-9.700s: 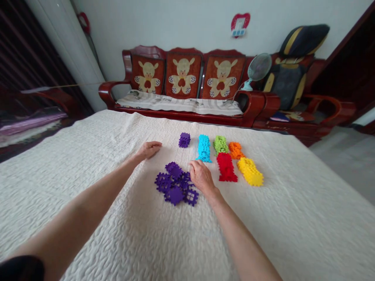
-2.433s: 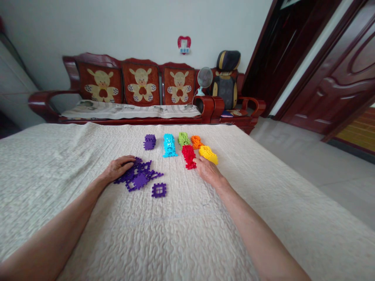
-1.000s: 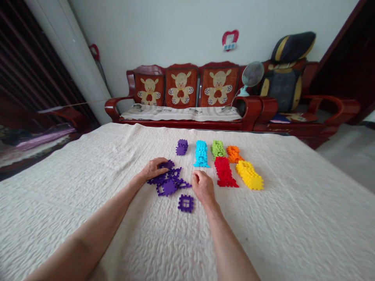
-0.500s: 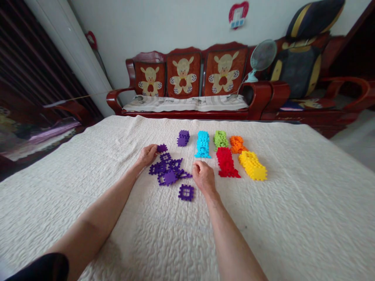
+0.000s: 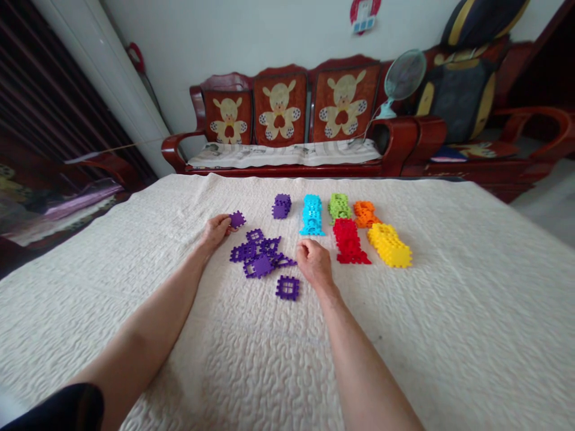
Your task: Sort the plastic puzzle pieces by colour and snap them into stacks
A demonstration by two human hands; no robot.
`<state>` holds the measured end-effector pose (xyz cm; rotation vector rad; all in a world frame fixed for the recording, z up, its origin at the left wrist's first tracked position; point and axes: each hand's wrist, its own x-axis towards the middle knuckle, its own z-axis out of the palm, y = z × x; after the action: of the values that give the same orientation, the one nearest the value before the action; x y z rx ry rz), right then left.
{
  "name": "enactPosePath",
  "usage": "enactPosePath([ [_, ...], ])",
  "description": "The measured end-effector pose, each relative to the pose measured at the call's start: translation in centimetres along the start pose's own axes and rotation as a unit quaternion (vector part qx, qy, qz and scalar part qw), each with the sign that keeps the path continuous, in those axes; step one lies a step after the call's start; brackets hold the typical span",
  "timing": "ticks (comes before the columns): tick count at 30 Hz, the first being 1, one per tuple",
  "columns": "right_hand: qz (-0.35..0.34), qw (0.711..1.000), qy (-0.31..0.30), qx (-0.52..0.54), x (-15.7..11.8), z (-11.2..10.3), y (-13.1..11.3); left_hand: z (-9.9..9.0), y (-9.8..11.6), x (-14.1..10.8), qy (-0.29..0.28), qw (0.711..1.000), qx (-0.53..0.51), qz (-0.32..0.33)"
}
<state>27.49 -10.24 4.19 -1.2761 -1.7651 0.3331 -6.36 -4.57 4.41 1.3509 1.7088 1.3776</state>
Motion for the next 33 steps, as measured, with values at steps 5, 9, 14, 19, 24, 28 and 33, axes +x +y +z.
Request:
enactPosePath([
  [5,0.009,1.000,-0.005,0.006,0.0,-0.1,-0.1,1.3,0.2,0.7,-0.030,0.999,-0.025,0.010],
  [9,0.001,1.000,-0.005,0.009,0.0,-0.2,-0.1,3.6,1.6,2.2,-0.103,0.995,-0.011,0.005],
  [14,-0.004,1.000,-0.002,0.007,0.0,-0.1,0.0,6.3,3.1,3.3,-0.148,0.986,-0.076,0.013],
  [19,-0.005,1.000,0.002,0.002,0.0,-0.1,-0.1,7.3,3.0,3.5,-0.149,0.983,-0.106,0.001],
  [24,-0.010,1.000,0.004,0.003,0.0,-0.1,-0.1,7.2,2.7,3.8,-0.159,0.985,-0.065,0.028],
  [28,-0.010,1.000,0.007,0.002,0.0,-0.1,-0.1,7.4,3.1,4.1,-0.172,0.984,-0.044,0.034],
  [33,-0.010,1.000,0.000,-0.001,0.0,-0.2,-0.1,8.6,3.7,4.5,-0.169,0.984,-0.045,0.042],
])
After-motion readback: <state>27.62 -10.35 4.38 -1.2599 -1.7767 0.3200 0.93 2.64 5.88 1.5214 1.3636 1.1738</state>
